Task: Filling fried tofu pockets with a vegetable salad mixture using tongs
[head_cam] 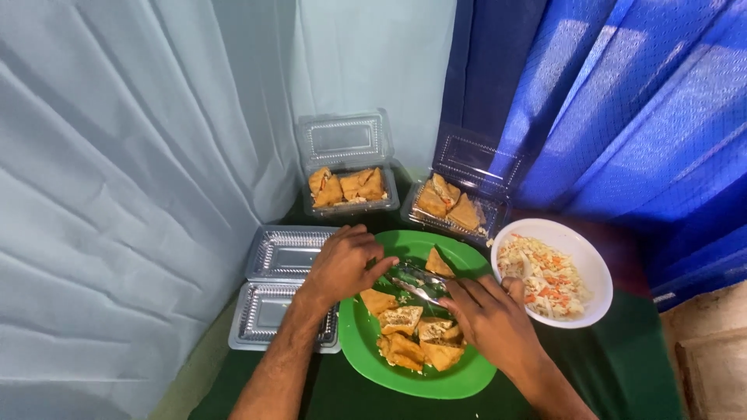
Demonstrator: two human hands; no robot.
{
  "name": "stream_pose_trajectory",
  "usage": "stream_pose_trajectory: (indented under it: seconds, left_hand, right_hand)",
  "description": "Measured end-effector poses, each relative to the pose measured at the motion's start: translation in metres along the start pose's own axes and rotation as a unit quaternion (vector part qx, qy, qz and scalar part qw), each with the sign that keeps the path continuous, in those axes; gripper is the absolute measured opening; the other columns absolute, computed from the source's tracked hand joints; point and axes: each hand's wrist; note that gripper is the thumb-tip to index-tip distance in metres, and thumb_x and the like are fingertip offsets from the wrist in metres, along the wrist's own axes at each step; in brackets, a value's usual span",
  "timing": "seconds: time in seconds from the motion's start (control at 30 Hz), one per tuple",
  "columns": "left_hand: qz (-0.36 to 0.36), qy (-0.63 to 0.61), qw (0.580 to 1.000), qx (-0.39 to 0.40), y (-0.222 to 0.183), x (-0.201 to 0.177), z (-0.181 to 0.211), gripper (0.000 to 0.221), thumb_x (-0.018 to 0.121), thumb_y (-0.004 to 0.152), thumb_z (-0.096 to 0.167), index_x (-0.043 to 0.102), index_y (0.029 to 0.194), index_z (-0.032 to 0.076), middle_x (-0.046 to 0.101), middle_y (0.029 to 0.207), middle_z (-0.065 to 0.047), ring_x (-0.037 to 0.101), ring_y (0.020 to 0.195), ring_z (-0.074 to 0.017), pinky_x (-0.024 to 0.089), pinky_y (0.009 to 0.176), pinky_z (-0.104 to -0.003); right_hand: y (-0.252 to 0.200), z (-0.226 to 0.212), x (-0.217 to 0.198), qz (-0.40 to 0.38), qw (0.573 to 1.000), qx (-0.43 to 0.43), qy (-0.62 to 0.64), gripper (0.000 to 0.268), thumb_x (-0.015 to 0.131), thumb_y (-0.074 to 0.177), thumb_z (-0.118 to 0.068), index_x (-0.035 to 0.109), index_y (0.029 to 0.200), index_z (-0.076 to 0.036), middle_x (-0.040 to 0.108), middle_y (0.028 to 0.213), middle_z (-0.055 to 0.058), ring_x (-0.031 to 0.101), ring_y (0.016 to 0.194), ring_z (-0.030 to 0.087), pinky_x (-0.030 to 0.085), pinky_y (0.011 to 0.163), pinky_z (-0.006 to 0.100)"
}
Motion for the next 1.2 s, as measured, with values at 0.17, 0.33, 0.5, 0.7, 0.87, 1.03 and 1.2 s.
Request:
stream_pose_trajectory:
  seconds: [0.17, 0.33, 0.5, 0.7, 0.87, 1.03, 1.2]
  left_hand:
    - [0.047, -0.004, 0.998, 0.031, -0.002, 0.008, -0.003, 0.024, 0.072, 0.097, 0.033, 0.074, 0.085, 0.012, 0.067, 0.073, -0.001, 0.059, 0.079, -0.0226, 0.046, 0.070, -0.041]
    - [0.058, -0.016, 0.997, 0.039, -0.003, 0.003, -0.001, 0.022, 0.072, 0.096, 0.031, 0.075, 0.086, 0.011, 0.070, 0.076, -0.002, 0.059, 0.079, -0.0224, 0.046, 0.068, -0.041]
    - [0.091, -0.003, 0.995, 0.033, -0.006, -0.003, -0.002, 0.024, 0.071, 0.097, 0.030, 0.074, 0.083, 0.011, 0.068, 0.073, -0.002, 0.058, 0.076, -0.0218, 0.043, 0.066, -0.040]
    - [0.049, 0.036, 0.997, 0.050, -0.008, -0.002, 0.005, 0.033, 0.068, 0.099, 0.038, 0.073, 0.081, 0.012, 0.066, 0.072, -0.001, 0.058, 0.079, -0.0229, 0.049, 0.073, -0.044]
    - [0.103, 0.068, 0.989, 0.080, -0.006, -0.007, 0.008, 0.034, 0.067, 0.101, 0.037, 0.073, 0.080, 0.011, 0.064, 0.070, -0.002, 0.057, 0.078, -0.0231, 0.045, 0.066, -0.041]
    - [0.112, 0.080, 0.987, 0.083, -0.004, -0.010, 0.009, 0.033, 0.065, 0.103, 0.036, 0.074, 0.081, 0.012, 0.063, 0.069, 0.000, 0.055, 0.076, -0.0224, 0.043, 0.064, -0.039]
    - [0.093, 0.048, 0.991, 0.086, -0.006, -0.010, 0.013, 0.032, 0.063, 0.103, 0.033, 0.073, 0.084, 0.009, 0.064, 0.069, -0.003, 0.055, 0.074, -0.0233, 0.043, 0.065, -0.040]
  right_hand:
    - [0.000, 0.004, 0.003, -0.002, 1.000, -0.011, -0.018, 0.037, 0.067, 0.095, -0.040, 0.067, 0.123, -0.015, 0.074, 0.106, 0.001, 0.062, 0.095, 0.022, 0.041, 0.079, 0.041]
    - [0.002, 0.005, 0.001, 0.020, 0.998, -0.010, -0.056, 0.043, 0.064, 0.096, -0.053, 0.069, 0.121, -0.018, 0.074, 0.102, -0.004, 0.062, 0.092, 0.019, 0.038, 0.077, 0.042]
    - [0.002, 0.008, 0.002, 0.001, 0.999, -0.020, -0.043, 0.054, 0.063, 0.094, -0.060, 0.068, 0.120, -0.013, 0.074, 0.101, 0.002, 0.062, 0.094, 0.023, 0.041, 0.080, 0.045]
    - [0.001, 0.006, 0.003, -0.051, 0.998, 0.007, -0.025, 0.058, 0.064, 0.094, -0.058, 0.063, 0.132, -0.013, 0.076, 0.095, 0.002, 0.062, 0.096, 0.024, 0.039, 0.079, 0.046]
    - [0.004, 0.009, 0.001, -0.072, 0.996, 0.016, 0.040, 0.059, 0.069, 0.093, -0.049, 0.060, 0.137, -0.011, 0.074, 0.099, 0.007, 0.062, 0.100, 0.027, 0.046, 0.082, 0.044]
    - [0.007, 0.018, -0.006, -0.105, 0.990, 0.039, 0.081, 0.055, 0.066, 0.095, -0.047, 0.061, 0.136, -0.010, 0.074, 0.105, 0.008, 0.061, 0.104, 0.028, 0.045, 0.089, 0.045]
    - [0.000, 0.021, -0.007, -0.051, 0.998, 0.040, 0.017, 0.050, 0.061, 0.097, -0.050, 0.067, 0.126, -0.009, 0.074, 0.104, 0.006, 0.063, 0.103, 0.030, 0.043, 0.089, 0.048]
Point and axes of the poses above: each hand's wrist, its own y-axis towards the middle knuckle, its own x-axis out of the palm, z = x × y
